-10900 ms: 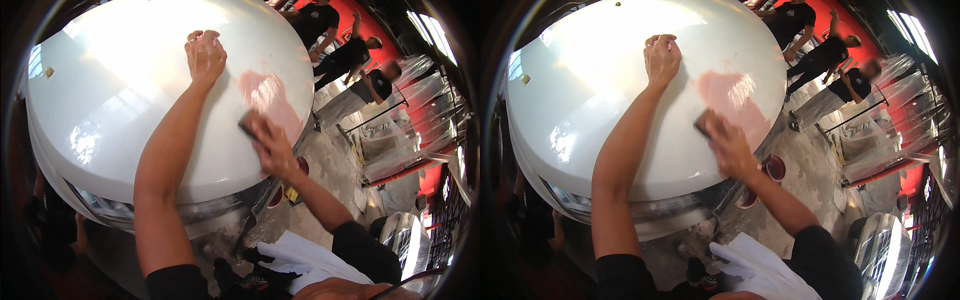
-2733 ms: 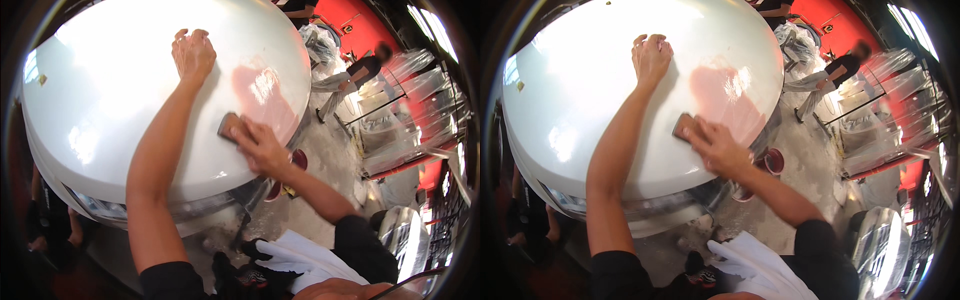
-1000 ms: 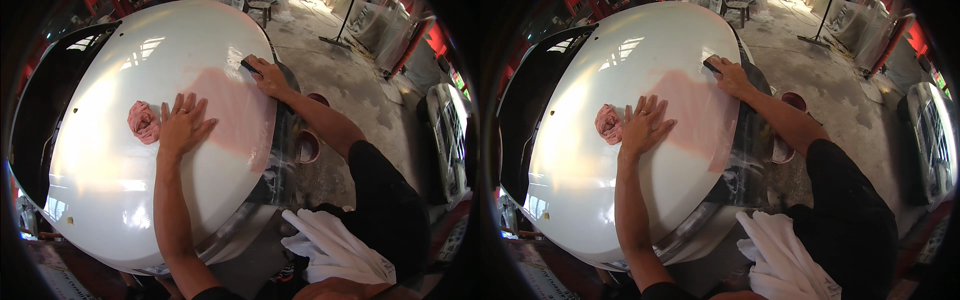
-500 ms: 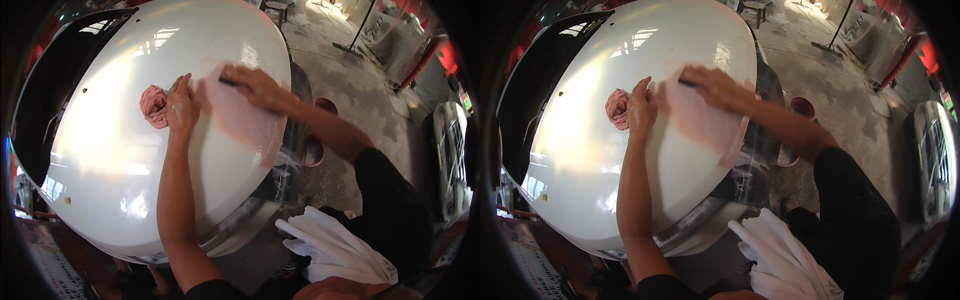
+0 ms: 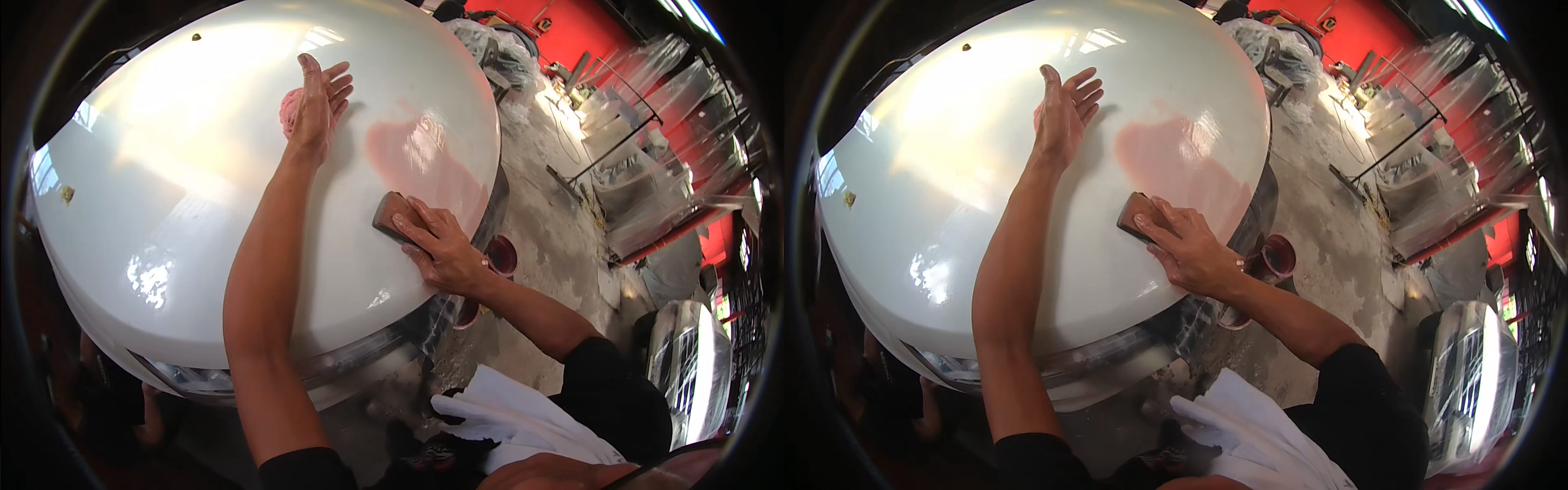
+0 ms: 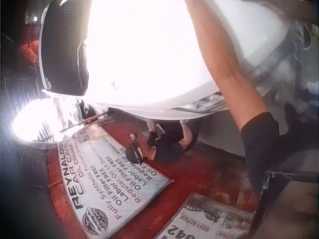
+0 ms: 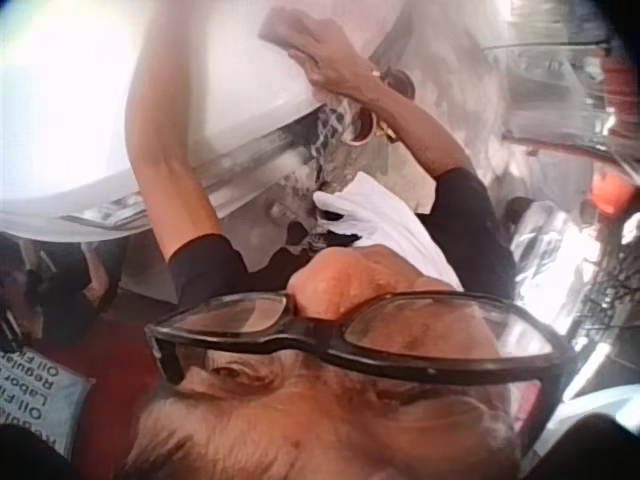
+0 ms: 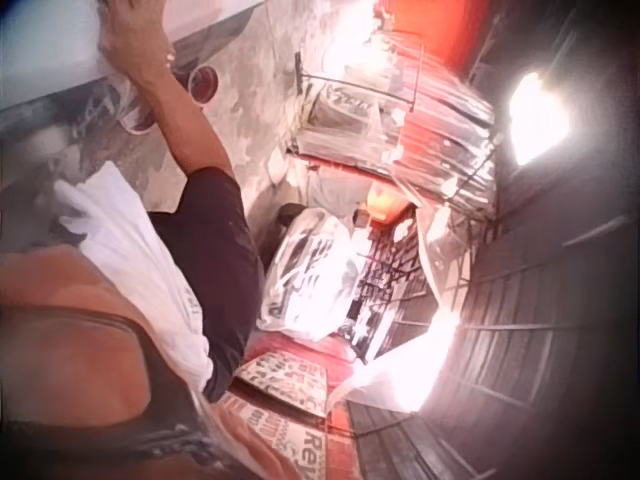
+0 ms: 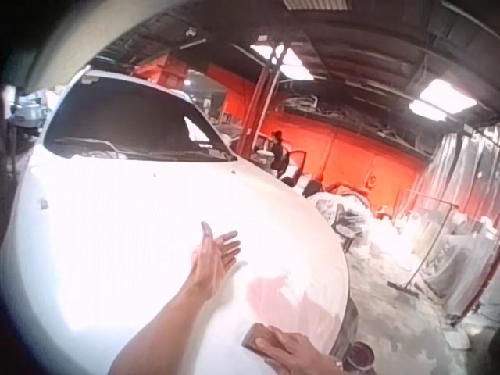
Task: The person sands the white car hood with a sanding block and a pink cloth, repeatedly dipping the block into a pink bucket of water. The person wipes the hood surface and continues sanding different areas.
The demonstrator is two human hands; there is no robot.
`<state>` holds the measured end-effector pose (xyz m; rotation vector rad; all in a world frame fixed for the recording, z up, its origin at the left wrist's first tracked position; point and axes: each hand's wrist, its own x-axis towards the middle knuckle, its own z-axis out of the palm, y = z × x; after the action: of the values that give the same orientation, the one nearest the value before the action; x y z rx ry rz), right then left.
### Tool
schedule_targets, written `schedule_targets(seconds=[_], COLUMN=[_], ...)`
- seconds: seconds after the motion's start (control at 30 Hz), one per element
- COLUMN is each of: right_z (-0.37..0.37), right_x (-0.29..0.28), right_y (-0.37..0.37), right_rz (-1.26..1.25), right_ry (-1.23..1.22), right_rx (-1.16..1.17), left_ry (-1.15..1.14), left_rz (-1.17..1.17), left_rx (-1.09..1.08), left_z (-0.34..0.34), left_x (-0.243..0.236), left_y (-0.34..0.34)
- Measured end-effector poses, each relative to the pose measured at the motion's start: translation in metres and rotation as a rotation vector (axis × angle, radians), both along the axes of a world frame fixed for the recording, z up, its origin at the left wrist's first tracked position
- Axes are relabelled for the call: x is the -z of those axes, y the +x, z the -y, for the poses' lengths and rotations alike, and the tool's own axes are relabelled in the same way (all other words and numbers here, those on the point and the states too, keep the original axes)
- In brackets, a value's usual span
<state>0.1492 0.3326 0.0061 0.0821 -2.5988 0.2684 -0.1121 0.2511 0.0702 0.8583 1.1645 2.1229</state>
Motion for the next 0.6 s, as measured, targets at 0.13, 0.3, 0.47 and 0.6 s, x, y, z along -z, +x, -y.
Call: schedule_targets(seconds=[0.13, 0.3, 0.47, 0.6], right_z=[-0.063, -0.008, -0.029, -0.054], right_x=[-0.056, -0.024, -0.037, -0.059], right_y=[-0.093, -0.06, -0.069, -0.115], right_rz=[0.042, -0.083, -0.086, -0.079], right_ry=[-0.061, -0.036, -0.019, -0.102], right_rx=[0.124, -0.041, -0.015, 0.07], left_ry=[0.095, 0.094, 0.058, 0.038], left_rz=[0.016, -0.014, 0.049, 0.017], left_rx=[0.081, 0.02, 0.057, 0.032], left_z=[-0.018, 0.005, -0.005, -0.006], left_x=[-0.004, 0.001, -0.002, -0.006], left_y=[-0.003, -0.026, -0.017, -0.013])
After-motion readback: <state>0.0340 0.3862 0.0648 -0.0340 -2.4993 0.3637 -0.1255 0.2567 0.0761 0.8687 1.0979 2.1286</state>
